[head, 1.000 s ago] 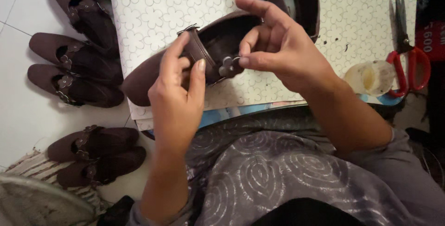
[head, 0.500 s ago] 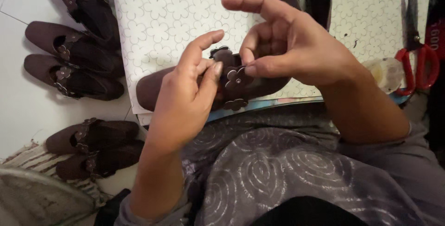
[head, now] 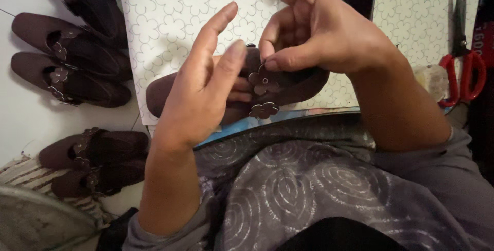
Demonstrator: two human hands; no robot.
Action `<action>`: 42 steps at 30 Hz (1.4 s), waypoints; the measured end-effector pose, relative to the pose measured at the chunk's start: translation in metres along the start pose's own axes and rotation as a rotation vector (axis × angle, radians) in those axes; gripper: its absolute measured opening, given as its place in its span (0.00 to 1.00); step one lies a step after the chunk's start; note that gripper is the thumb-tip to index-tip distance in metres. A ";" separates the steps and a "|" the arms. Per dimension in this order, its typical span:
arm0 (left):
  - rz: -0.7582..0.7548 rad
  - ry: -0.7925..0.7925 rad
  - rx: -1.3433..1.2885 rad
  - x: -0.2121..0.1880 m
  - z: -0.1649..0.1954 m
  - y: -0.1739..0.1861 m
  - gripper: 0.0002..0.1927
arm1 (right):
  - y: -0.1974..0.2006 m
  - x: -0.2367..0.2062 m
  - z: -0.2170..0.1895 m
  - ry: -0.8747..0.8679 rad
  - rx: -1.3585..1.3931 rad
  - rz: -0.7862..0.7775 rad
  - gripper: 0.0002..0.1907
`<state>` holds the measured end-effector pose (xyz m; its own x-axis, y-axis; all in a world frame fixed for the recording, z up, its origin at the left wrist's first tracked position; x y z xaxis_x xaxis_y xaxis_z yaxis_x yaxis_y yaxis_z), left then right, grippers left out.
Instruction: The person trims the edges of a small flower-shaped shoe decoration using scissors. They then place the trimmed decoration onto the strap of a brown shoe.
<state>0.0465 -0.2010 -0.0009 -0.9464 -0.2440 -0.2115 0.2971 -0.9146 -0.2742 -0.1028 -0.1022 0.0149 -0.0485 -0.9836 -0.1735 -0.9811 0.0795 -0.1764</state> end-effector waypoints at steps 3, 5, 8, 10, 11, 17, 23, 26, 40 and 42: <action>0.006 0.020 0.026 0.002 0.000 0.001 0.29 | 0.001 0.003 -0.001 0.016 -0.046 -0.024 0.49; -0.004 0.032 -0.014 0.003 -0.001 0.001 0.27 | 0.000 0.004 -0.001 0.019 -0.060 -0.028 0.50; -0.039 0.031 -0.112 0.005 -0.002 0.000 0.26 | -0.001 0.003 0.000 0.008 -0.051 -0.015 0.51; -0.048 0.034 -0.138 0.005 -0.004 0.001 0.26 | -0.002 0.001 0.001 0.001 -0.048 -0.009 0.51; -0.048 0.025 -0.129 0.005 -0.004 0.002 0.26 | -0.001 0.002 0.000 0.003 -0.056 -0.009 0.51; -0.066 -0.031 -0.074 0.006 -0.006 0.002 0.28 | -0.001 0.002 0.001 0.019 -0.087 0.007 0.51; -0.050 0.027 -0.070 0.006 -0.008 0.003 0.36 | -0.002 -0.001 0.004 -0.010 -0.023 0.046 0.51; -0.035 0.011 0.049 0.006 -0.005 0.004 0.40 | -0.003 0.000 0.003 0.016 -0.046 0.037 0.50; -0.044 0.038 -0.010 0.008 -0.005 -0.001 0.46 | -0.005 -0.017 -0.006 0.078 -0.346 0.167 0.50; -0.031 0.030 0.064 0.003 -0.003 -0.002 0.47 | -0.009 -0.028 -0.012 0.094 -0.481 0.239 0.51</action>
<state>0.0432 -0.1992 -0.0038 -0.9505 -0.2067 -0.2322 0.2583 -0.9406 -0.2202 -0.0952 -0.0776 0.0330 -0.2756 -0.9592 -0.0634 -0.9146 0.2414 0.3244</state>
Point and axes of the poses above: each hand's wrist, its own x-axis towards the middle knuckle, its own y-axis out of the back of the hand, z = x × y, the point moved 6 cm from there along x, towards the middle knuckle, and after that the axes turned 2 degrees about x, right-handed, at the moved point
